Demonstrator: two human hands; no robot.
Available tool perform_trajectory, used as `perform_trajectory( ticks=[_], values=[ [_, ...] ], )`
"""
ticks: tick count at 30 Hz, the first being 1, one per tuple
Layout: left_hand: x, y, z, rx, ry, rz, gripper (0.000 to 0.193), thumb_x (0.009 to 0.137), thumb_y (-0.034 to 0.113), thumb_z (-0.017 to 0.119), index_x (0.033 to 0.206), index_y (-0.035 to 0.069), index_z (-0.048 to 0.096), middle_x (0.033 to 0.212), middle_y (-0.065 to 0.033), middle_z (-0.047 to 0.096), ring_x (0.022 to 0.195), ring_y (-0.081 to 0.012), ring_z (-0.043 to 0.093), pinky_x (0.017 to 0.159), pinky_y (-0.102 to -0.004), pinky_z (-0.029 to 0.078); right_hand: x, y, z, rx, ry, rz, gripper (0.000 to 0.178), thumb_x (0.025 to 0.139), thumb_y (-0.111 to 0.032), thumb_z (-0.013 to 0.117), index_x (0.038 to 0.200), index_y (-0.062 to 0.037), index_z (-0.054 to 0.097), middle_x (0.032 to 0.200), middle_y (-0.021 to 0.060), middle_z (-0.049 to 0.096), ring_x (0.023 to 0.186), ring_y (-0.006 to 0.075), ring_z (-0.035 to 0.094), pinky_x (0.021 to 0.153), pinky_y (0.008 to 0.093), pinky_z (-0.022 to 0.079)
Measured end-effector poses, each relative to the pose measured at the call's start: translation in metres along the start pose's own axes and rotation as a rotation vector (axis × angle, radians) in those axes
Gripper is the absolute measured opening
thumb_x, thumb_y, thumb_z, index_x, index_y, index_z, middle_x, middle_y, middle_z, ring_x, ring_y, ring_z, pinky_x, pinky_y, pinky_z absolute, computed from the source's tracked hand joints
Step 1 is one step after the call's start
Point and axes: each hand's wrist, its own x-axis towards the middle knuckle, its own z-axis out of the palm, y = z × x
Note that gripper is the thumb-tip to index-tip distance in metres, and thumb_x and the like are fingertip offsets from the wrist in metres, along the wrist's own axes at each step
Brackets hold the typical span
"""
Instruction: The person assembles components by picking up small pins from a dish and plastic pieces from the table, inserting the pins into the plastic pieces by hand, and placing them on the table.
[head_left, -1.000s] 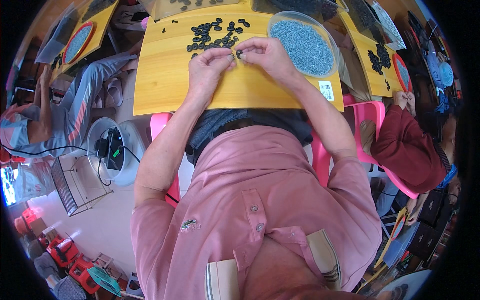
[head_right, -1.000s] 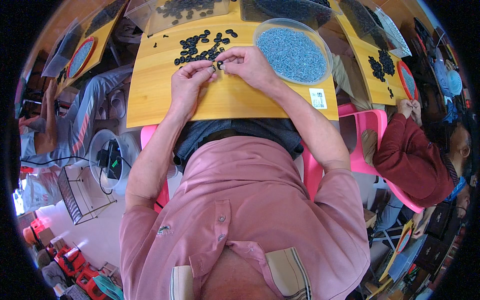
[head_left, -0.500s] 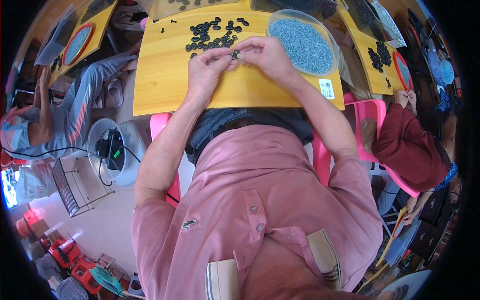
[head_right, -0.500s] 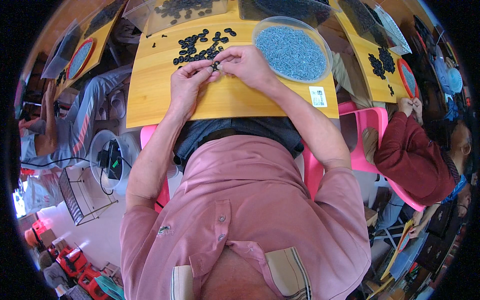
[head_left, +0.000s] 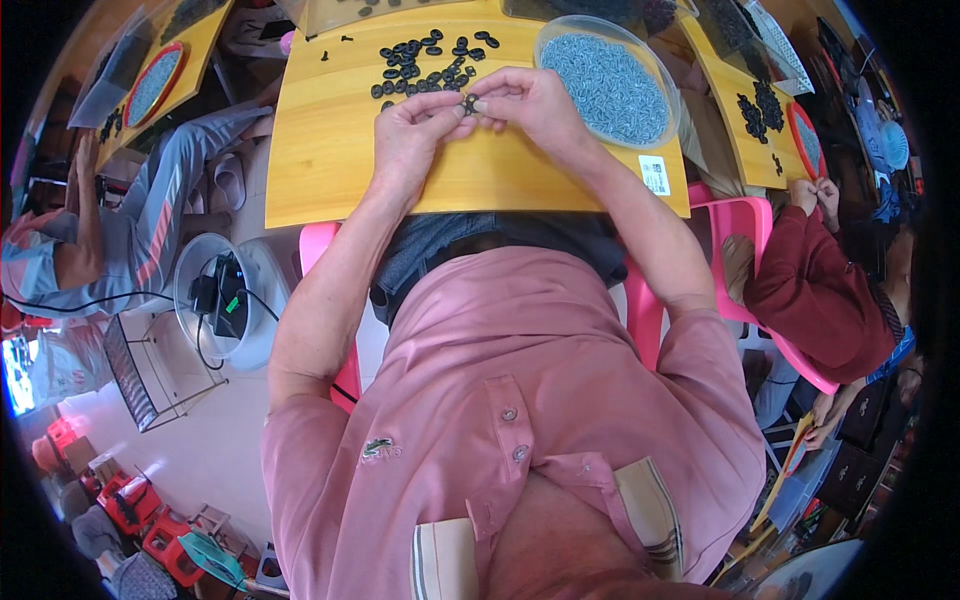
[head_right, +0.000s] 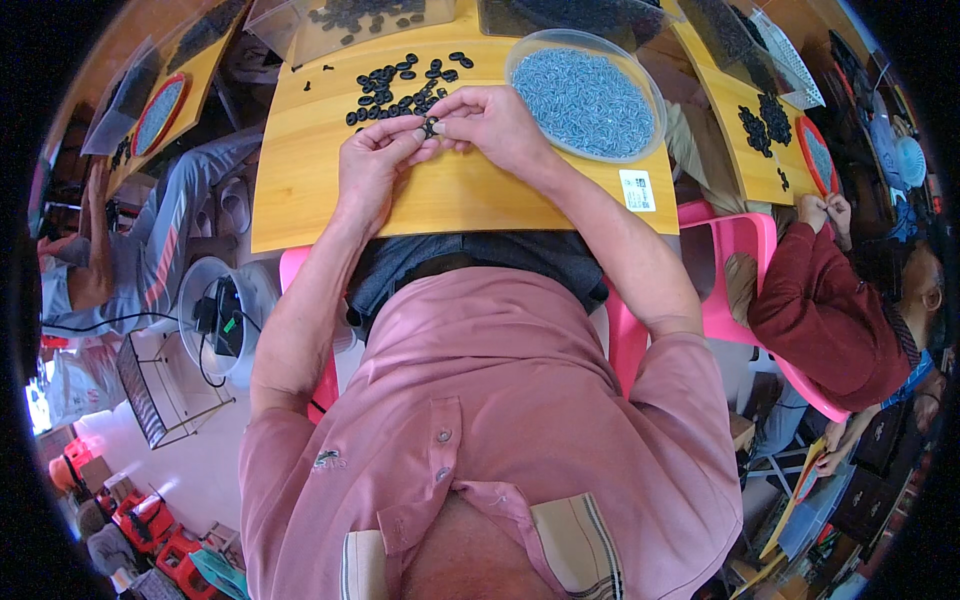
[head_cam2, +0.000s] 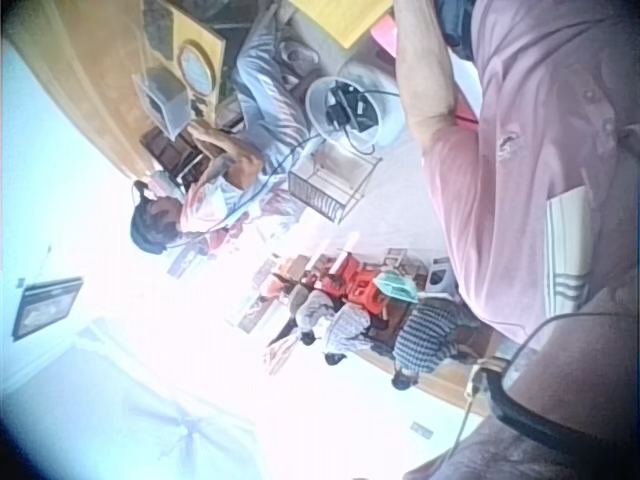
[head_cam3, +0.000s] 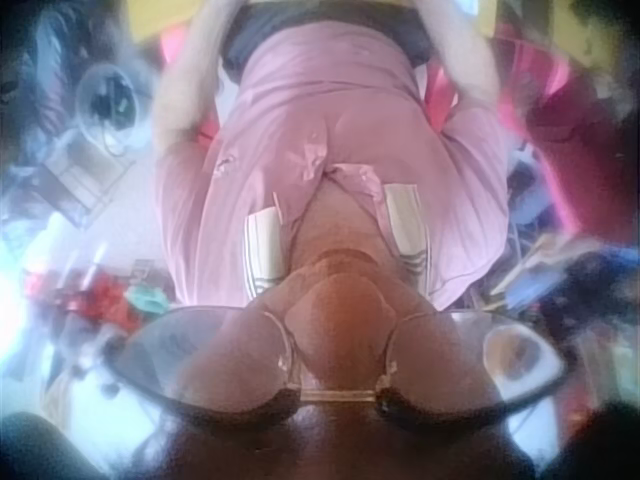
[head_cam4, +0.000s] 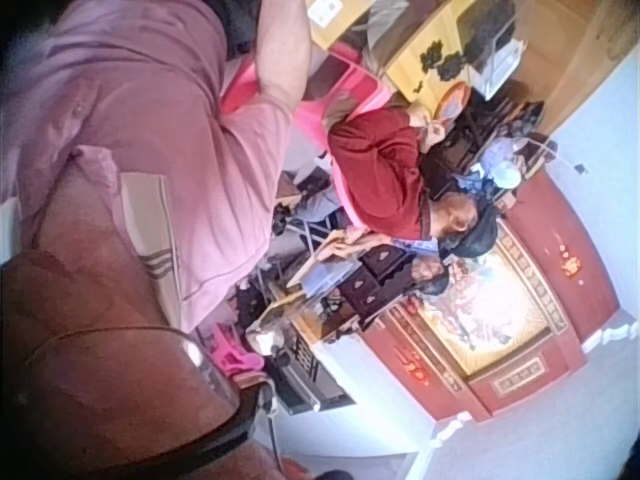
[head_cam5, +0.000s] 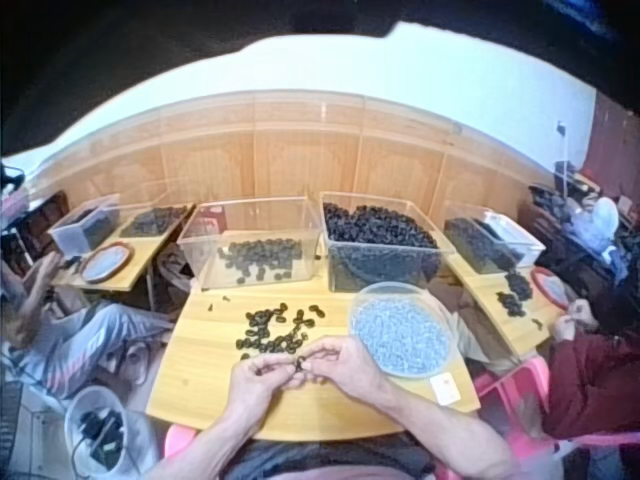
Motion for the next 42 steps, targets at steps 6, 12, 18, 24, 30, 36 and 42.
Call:
perform_trajectory(
  ticks=[6, 12, 18, 24, 30, 36, 42],
  values=[
    [0.0, 0.0, -0.001, -0.017, 0.0, -0.008, 0.02, 0.092, -0.004, 0.063, 0.112, -0.009, 0.064, 0.103, -0.0182, 0.07, 0.09, -0.0221, 0.072, 0.082, -0.0276, 0.06, -0.001, -0.002, -0.001, 0.0, -0.023, -0.004, 0.02, 0.088, -0.005, 0.066, 0.105, 0.0048, 0.07, 0.08, 0.0077, 0.071, 0.07, 0.0101, 0.066, 0.062, 0.0227, 0.053],
    [0.0, 0.001, 0.001, 0.007, -0.002, -0.001, 0.02, 0.092, -0.004, 0.064, 0.112, -0.009, 0.064, 0.102, -0.0184, 0.07, 0.089, -0.0217, 0.072, 0.082, -0.0271, 0.06, -0.002, -0.003, 0.0, 0.006, -0.016, -0.014, 0.02, 0.088, -0.005, 0.066, 0.104, 0.0051, 0.07, 0.08, 0.0078, 0.071, 0.069, 0.0103, 0.066, 0.062, 0.0228, 0.052],
    [0.001, 0.0, 0.0, 0.005, -0.007, 0.001, 0.02, 0.092, -0.005, 0.063, 0.112, -0.009, 0.064, 0.101, -0.0185, 0.071, 0.088, -0.0222, 0.072, 0.08, -0.0272, 0.06, -0.002, -0.005, 0.002, 0.004, -0.008, 0.0, 0.019, 0.088, -0.005, 0.066, 0.104, 0.0051, 0.07, 0.08, 0.0081, 0.071, 0.069, 0.0105, 0.066, 0.062, 0.023, 0.052],
    [0.001, -0.003, -0.002, 0.018, -0.014, 0.014, 0.02, 0.092, -0.005, 0.063, 0.112, -0.009, 0.064, 0.1, -0.0182, 0.071, 0.088, -0.0229, 0.072, 0.08, -0.0278, 0.06, -0.001, -0.001, 0.003, -0.009, -0.017, 0.001, 0.019, 0.087, -0.003, 0.066, 0.103, 0.0044, 0.071, 0.079, 0.0079, 0.071, 0.069, 0.0105, 0.066, 0.061, 0.0231, 0.052],
    [-0.002, 0.003, 0.002, 0.163, -0.144, 0.141, 0.025, 0.09, -0.004, 0.067, 0.114, -0.006, 0.065, 0.096, -0.012, 0.071, 0.086, -0.0164, 0.07, 0.078, -0.0248, 0.057, -0.001, -0.004, -0.009, 0.044, -0.087, 0.046, 0.025, 0.09, -0.009, 0.067, 0.113, 0.0017, 0.067, 0.083, 0.006, 0.071, 0.073, 0.0097, 0.064, 0.068, 0.023, 0.049],
    [-0.001, -0.004, -0.001, 0.465, -0.177, 0.268, 0.029, 0.086, 0.0, 0.074, 0.114, -0.003, 0.067, 0.087, -0.0017, 0.066, 0.079, -0.0071, 0.062, 0.075, -0.0207, 0.051, -0.004, -0.017, -0.012, 0.014, -0.123, 0.121, 0.033, 0.085, -0.012, 0.071, 0.115, 0.0002, 0.065, 0.076, 0.0013, 0.067, 0.069, 0.0083, 0.062, 0.063, 0.022, 0.045],
    [-0.004, -0.003, 0.001, 0.647, -0.165, 0.379, 0.03, 0.082, 0.002, 0.078, 0.111, 0.0, 0.069, 0.084, 0.0018, 0.063, 0.075, -0.005, 0.056, 0.071, -0.021, 0.05, -0.005, -0.019, -0.011, 0.042, -0.127, 0.158, 0.034, 0.083, -0.008, 0.071, 0.115, 0.0017, 0.065, 0.074, 0.0009, 0.065, 0.065, 0.0081, 0.06, 0.061, 0.022, 0.045]
  ],
)
